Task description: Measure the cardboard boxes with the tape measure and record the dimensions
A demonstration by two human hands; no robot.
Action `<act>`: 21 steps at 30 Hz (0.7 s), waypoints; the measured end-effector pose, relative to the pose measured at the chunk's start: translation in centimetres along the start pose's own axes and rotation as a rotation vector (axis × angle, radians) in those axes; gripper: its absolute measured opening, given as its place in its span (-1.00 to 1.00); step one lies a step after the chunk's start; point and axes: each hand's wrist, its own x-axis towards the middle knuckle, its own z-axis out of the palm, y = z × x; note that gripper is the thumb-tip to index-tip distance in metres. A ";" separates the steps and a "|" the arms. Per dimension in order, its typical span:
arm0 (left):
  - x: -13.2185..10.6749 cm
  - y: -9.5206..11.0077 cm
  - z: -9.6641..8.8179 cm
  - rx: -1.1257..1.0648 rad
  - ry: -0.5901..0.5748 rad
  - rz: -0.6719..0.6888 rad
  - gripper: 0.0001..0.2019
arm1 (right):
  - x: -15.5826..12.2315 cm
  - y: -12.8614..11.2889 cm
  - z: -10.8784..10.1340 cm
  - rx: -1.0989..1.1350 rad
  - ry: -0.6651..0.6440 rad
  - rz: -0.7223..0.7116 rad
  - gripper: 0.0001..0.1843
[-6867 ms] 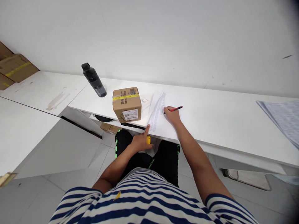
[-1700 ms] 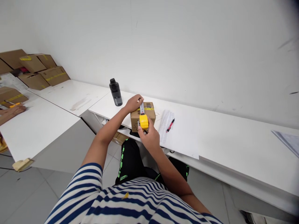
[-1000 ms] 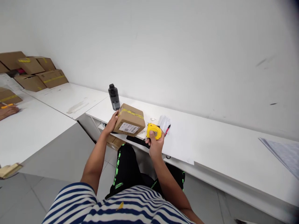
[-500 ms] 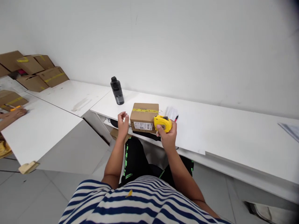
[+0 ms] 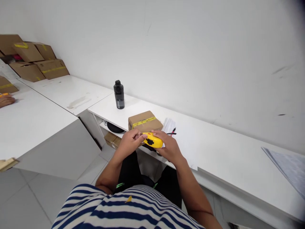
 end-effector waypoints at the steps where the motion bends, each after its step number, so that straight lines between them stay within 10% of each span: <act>1: 0.0 -0.3 -0.5 -0.036 0.013 0.004 -0.52 | 0.2 0.6 -0.7 -0.009 -0.027 -0.014 -0.61; 9: 1.3 -7.4 -2.8 -0.417 0.190 -0.319 -0.43 | 8.6 11.0 -7.7 -0.138 -0.431 0.462 -0.62; 14: 3.7 -9.4 -0.2 -0.417 0.219 -0.412 -0.41 | 13.2 13.0 -5.2 -0.277 -0.711 0.548 -0.55; 21: 5.8 -9.8 3.3 -0.367 0.433 -0.481 -0.41 | 11.7 12.4 -3.5 -0.297 -0.637 0.520 -0.53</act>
